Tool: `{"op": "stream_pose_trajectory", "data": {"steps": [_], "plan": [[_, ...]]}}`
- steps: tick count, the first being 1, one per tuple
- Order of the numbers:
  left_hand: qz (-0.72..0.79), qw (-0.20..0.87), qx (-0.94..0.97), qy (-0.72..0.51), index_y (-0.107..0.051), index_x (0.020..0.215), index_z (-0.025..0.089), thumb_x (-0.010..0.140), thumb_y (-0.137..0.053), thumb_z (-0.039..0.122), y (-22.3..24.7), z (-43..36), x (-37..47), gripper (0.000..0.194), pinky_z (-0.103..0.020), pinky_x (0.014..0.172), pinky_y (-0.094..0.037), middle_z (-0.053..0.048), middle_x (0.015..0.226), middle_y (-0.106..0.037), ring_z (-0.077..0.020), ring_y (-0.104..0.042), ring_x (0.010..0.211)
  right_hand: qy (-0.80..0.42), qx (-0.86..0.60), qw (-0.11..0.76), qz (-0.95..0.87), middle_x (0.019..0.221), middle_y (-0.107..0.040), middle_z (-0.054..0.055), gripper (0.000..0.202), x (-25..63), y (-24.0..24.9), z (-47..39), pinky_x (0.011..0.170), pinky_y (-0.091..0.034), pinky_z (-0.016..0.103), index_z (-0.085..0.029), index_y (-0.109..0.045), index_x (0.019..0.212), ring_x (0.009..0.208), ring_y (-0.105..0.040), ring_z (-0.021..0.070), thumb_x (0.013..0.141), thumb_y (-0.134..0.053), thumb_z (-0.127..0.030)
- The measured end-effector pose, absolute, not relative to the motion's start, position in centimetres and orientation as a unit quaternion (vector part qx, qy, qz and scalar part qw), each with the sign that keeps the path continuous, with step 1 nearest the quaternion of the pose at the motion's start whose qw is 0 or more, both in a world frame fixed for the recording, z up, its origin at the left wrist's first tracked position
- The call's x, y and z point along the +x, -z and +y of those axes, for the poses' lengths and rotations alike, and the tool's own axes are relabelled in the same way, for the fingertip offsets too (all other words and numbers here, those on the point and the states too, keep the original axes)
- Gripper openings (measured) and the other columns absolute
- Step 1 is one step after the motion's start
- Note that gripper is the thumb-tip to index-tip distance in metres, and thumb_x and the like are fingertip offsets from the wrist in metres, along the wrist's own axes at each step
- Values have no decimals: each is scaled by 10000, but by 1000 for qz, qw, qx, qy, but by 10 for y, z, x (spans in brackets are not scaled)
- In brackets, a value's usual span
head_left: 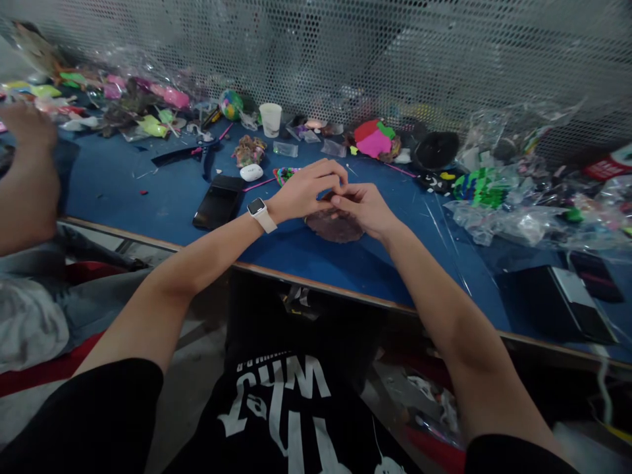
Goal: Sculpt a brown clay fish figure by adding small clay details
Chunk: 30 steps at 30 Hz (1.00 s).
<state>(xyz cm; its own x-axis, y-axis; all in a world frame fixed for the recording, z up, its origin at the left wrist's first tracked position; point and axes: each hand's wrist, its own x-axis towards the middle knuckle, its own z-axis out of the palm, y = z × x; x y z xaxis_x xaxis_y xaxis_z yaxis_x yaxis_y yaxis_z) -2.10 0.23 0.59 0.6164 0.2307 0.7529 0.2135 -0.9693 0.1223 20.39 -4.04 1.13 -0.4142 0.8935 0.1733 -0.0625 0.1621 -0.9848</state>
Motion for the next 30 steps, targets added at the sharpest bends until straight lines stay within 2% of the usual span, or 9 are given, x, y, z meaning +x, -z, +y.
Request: {"op": "stream_pose_trajectory", "data": {"steps": [6, 11, 16, 20, 26, 30], "plan": [[108, 3, 906, -410, -768, 1389, 267, 1203, -662, 398, -8, 4, -26, 250, -548, 1147, -602, -120, 1456, -762, -274, -735, 1322, -548, -326, 441, -631, 848, -844, 32, 527, 207, -10, -38, 715, -673, 286, -227, -929, 939, 734, -735, 143, 730, -1109, -675], [138, 12, 889, -435, -796, 1227, 277, 1198, -650, 516, -12, 2, -25, 281, -520, 1103, -642, -107, 1329, -795, -277, -767, 1289, -557, -319, 454, -618, 974, -860, 66, 596, 201, -10, -40, 750, -685, 306, -226, -888, 896, 842, -769, 176, 721, -1076, -763], [158, 13, 895, -418, -808, 1278, 297, 1181, -669, 540, -13, 0, -25, 297, -586, 1116, -646, -119, 1353, -798, -316, -778, 1307, -548, -322, 459, -620, 895, -829, 46, 591, 199, -11, -41, 752, -688, 307, -237, -864, 832, 792, -753, 161, 709, -1078, -774], [168, 25, 887, -430, -796, 1195, 276, 1184, -656, 544, -12, -1, -25, 302, -570, 1125, -649, -129, 1340, -798, -308, -776, 1304, -558, -315, 454, -619, 883, -832, 46, 592, 199, -11, -41, 746, -694, 303, -243, -870, 846, 808, -774, 170, 713, -1072, -783], [149, 33, 901, -406, -796, 1343, 296, 1168, -694, 549, -13, -1, -26, 325, -580, 1155, -636, -125, 1408, -792, -310, -754, 1360, -546, -321, 461, -622, 811, -827, 19, 516, 202, -10, -40, 717, -680, 284, -261, -937, 902, 719, -730, 138, 736, -1086, -726], [165, 34, 890, -424, -808, 1175, 282, 1200, -609, 583, -14, -2, -25, 363, -560, 1120, -653, -121, 1351, -802, -291, -775, 1305, -554, -325, 449, -622, 906, -870, 40, 564, 203, -11, -40, 719, -695, 298, -252, -937, 930, 781, -777, 165, 722, -1077, -757]]}}
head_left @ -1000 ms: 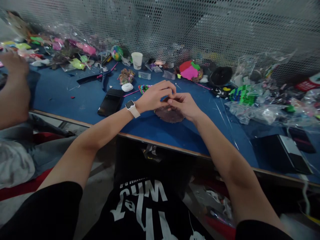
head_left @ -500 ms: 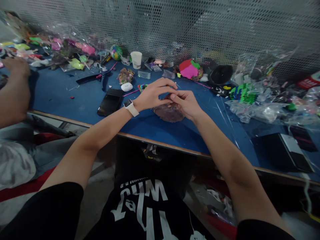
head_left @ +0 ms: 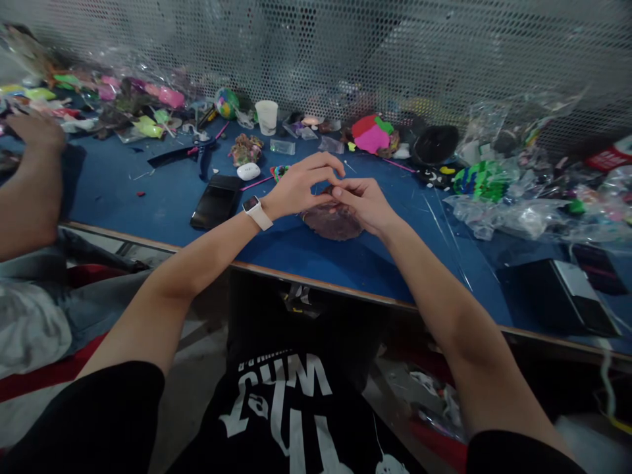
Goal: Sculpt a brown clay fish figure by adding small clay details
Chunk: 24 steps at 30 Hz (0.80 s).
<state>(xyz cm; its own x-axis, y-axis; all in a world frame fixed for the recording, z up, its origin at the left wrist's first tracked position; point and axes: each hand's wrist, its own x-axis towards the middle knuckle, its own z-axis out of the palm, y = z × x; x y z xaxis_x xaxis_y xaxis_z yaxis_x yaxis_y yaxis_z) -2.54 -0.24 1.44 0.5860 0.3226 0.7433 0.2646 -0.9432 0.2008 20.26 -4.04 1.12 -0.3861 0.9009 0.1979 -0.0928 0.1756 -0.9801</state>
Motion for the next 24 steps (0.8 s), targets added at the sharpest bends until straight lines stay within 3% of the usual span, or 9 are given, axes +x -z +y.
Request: {"op": "stream_pose_trajectory", "data": {"steps": [6, 10, 16, 21, 24], "plan": [[155, 36, 893, -421, -816, 1230, 299, 1194, -621, 581, -15, -4, -25, 345, -588, 1147, -644, -121, 1379, -802, -309, -776, 1334, -535, -335, 453, -630, 822, -830, 27, 547, 203, -11, -40, 707, -692, 306, -258, -932, 896, 723, -739, 156, 711, -1084, -750], [152, 35, 884, -441, -805, 1150, 286, 1206, -601, 569, -16, -4, -24, 354, -533, 1091, -669, -116, 1311, -810, -277, -791, 1273, -548, -332, 462, -613, 883, -854, 31, 568, 201, -11, -40, 702, -697, 308, -267, -925, 901, 767, -762, 168, 673, -1100, -757], [150, 32, 896, -416, -811, 1321, 301, 1172, -669, 571, -16, -1, -27, 339, -602, 1140, -645, -127, 1393, -799, -323, -775, 1339, -553, -335, 471, -600, 857, -852, 30, 577, 201, -13, -40, 680, -690, 302, -262, -908, 857, 746, -758, 168, 635, -1115, -753], [169, 47, 888, -424, -799, 1147, 270, 1181, -648, 577, -15, -1, -27, 343, -581, 1134, -649, -138, 1333, -802, -313, -783, 1295, -563, -329, 450, -610, 883, -860, 51, 589, 201, -12, -40, 692, -689, 309, -252, -892, 898, 795, -805, 190, 677, -1101, -757], [176, 53, 891, -416, -807, 1200, 285, 1159, -691, 569, -16, -1, -27, 310, -607, 1155, -643, -134, 1368, -799, -325, -778, 1322, -548, -337, 448, -621, 869, -848, 39, 577, 201, -12, -42, 645, -658, 298, -266, -879, 884, 763, -776, 176, 709, -1075, -779]]}}
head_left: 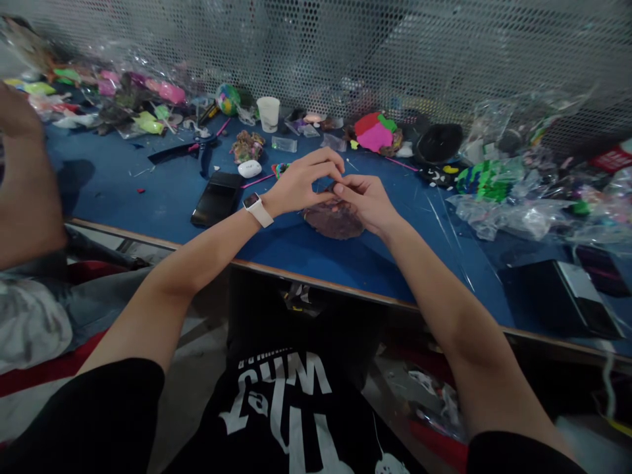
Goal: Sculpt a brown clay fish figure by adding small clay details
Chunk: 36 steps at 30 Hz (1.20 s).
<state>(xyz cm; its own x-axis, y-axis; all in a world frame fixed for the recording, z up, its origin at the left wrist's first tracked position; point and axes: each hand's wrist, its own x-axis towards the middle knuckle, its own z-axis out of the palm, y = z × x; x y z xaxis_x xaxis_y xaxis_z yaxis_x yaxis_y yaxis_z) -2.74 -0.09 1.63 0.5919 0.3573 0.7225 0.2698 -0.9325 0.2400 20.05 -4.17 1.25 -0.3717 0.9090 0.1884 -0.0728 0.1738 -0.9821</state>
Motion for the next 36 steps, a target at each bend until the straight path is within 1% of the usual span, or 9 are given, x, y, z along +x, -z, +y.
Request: {"op": "stream_pose_trajectory", "data": {"steps": [3, 9, 12, 18, 21, 26, 30, 32, 36], "plan": [[162, 57, 902, -395, -831, 1277, 306, 1144, -725, 518, -16, 2, -28, 272, -615, 1171, -641, -117, 1425, -804, -331, -777, 1353, -549, -345, 440, -621, 822, -811, 32, 587, 201, -15, -43, 531, -555, 262, -254, -872, 878, 699, -724, 152, 709, -1077, -777], [157, 60, 901, -401, -848, 1242, 306, 1149, -721, 510, -16, 5, -33, 258, -596, 1171, -643, -103, 1444, -807, -317, -781, 1353, -548, -350, 444, -616, 823, -784, 28, 606, 200, -18, -45, 450, -418, 267, -249, -830, 888, 647, -680, 145, 697, -1091, -761], [153, 76, 917, -360, -829, 1386, 307, 1029, -880, 558, -20, 10, -44, 439, -602, 1212, -623, -127, 1550, -770, -349, -766, 1394, -501, -360, 444, -650, 715, -725, 3, 572, 201, -19, -46, 426, -310, 297, -253, -814, 837, 519, -552, 120, 757, -1045, -770], [189, 93, 929, -303, -881, 1228, 237, 1090, -707, 419, -21, 25, -68, 287, -516, 1153, -633, -142, 1453, -812, -319, -798, 1288, -318, -397, 385, -771, 853, -832, 30, 280, 205, -23, -50, 613, -489, 366, -272, -908, 1003, 607, -624, 176, 900, -961, -527], [205, 99, 933, -277, -898, 1170, 225, 1065, -694, 393, -18, 29, -72, 284, -502, 1149, -626, -138, 1396, -832, -311, -800, 1233, -321, -385, 375, -780, 953, -866, 48, 269, 205, -21, -51, 676, -548, 379, -267, -899, 1104, 666, -690, 196, 913, -934, -454], [228, 156, 935, -220, -911, 1067, 234, 1011, -721, 416, -16, 33, -74, 269, -453, 1086, -621, -98, 1184, -878, -241, -782, 973, -311, -374, 344, -803, 921, -870, 62, 181, 204, -19, -52, 747, -609, 411, -260, -917, 1043, 760, -773, 248, 955, -882, -414], [269, 251, 919, -139, -898, 1229, 232, 998, -724, 428, -24, 29, -71, 349, -378, 960, -607, -81, 1113, -885, -222, -789, 954, -280, -364, 330, -825, 1116, -915, 69, 206, 203, -19, -52, 895, -656, 447, -272, -942, 1093, 960, -836, 286, 992, -805, -386], [307, 296, 898, -112, -888, 1225, 204, 1016, -696, 445, -30, 25, -68, 373, -368, 865, -598, -91, 1017, -871, -225, -790, 877, -274, -369, 324, -827, 1083, -916, 66, 252, 203, -19, -52, 841, -646, 436, -259, -941, 1143, 892, -824, 271, 988, -802, -401], [334, 352, 872, -65, -840, 886, 200, 1025, -664, 531, -38, 14, -64, 401, -367, 721, -551, -94, 827, -820, -220, -745, 724, -286, -373, 339, -815, 963, -898, 63, 292, 206, -18, -50, 712, -613, 403, -238, -934, 1151, 754, -785, 245, 964, -827, -436]]}}
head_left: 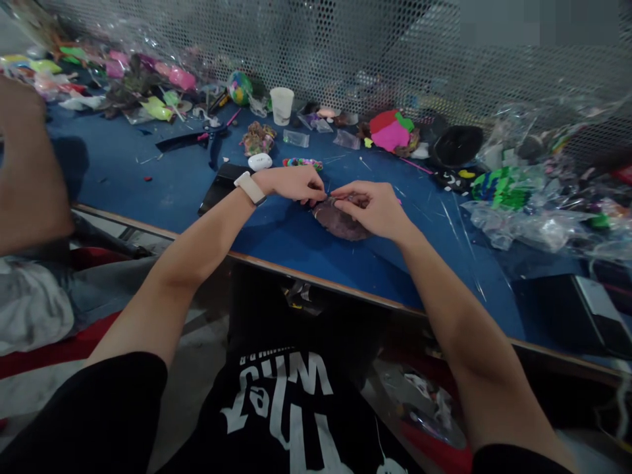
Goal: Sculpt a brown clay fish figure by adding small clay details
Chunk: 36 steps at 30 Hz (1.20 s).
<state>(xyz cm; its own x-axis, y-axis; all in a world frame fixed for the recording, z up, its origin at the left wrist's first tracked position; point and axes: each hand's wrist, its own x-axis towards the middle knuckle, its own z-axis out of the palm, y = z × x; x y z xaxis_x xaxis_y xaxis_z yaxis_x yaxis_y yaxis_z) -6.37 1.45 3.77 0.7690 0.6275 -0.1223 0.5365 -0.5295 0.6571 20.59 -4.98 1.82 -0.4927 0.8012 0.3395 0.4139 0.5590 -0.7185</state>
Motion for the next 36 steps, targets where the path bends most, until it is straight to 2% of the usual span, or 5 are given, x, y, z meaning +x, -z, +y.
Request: {"op": "stream_pose_trajectory", "data": {"steps": [8, 12, 19, 29, 36], "plan": [[326, 337, 877, -105, -835, 992, 215, 965, -774, 632, -29, 7, -55, 423, -348, 690, -518, -74, 930, -844, -224, -756, 785, -240, -371, 434, -785, 967, -883, 71, 421, 213, -18, -41, 699, -640, 363, -267, -917, 1125, 826, -809, 238, 933, -916, -641], [320, 369, 849, -200, -778, 1082, 212, 875, -931, 482, -13, 4, -43, 374, -367, 689, -564, -68, 943, -797, -241, -762, 789, -244, -354, 460, -776, 969, -869, 67, 511, 216, -17, -41, 663, -653, 361, -271, -901, 1164, 800, -816, 233, 937, -894, -729], [297, 394, 802, -337, -751, 1089, 188, 852, -904, 270, -7, -5, -25, 293, -357, 818, -596, -49, 1004, -768, -196, -720, 898, -166, -334, 491, -787, 1017, -868, 43, 416, 220, -20, -45, 714, -705, 406, -327, -872, 1293, 760, -792, 223, 988, -883, -610], [205, 206, 860, -420, -757, 1256, 247, 1016, -819, 450, -21, -23, -34, 320, -466, 1055, -642, -75, 1232, -805, -265, -769, 1175, 26, -306, 446, -840, 1127, -879, 56, 276, 226, -36, -70, 797, -711, 410, -346, -861, 1343, 873, -817, 240, 1124, -744, -466], [209, 231, 842, -441, -686, 1486, 283, 1053, -823, 525, -8, -34, -39, 514, -437, 1078, -660, -94, 1368, -787, -252, -777, 1251, 131, -214, 354, -901, 1170, -908, 37, 209, 224, -25, -77, 875, -683, 357, -304, -844, 1334, 1000, -860, 218, 1168, -717, -312]]}}
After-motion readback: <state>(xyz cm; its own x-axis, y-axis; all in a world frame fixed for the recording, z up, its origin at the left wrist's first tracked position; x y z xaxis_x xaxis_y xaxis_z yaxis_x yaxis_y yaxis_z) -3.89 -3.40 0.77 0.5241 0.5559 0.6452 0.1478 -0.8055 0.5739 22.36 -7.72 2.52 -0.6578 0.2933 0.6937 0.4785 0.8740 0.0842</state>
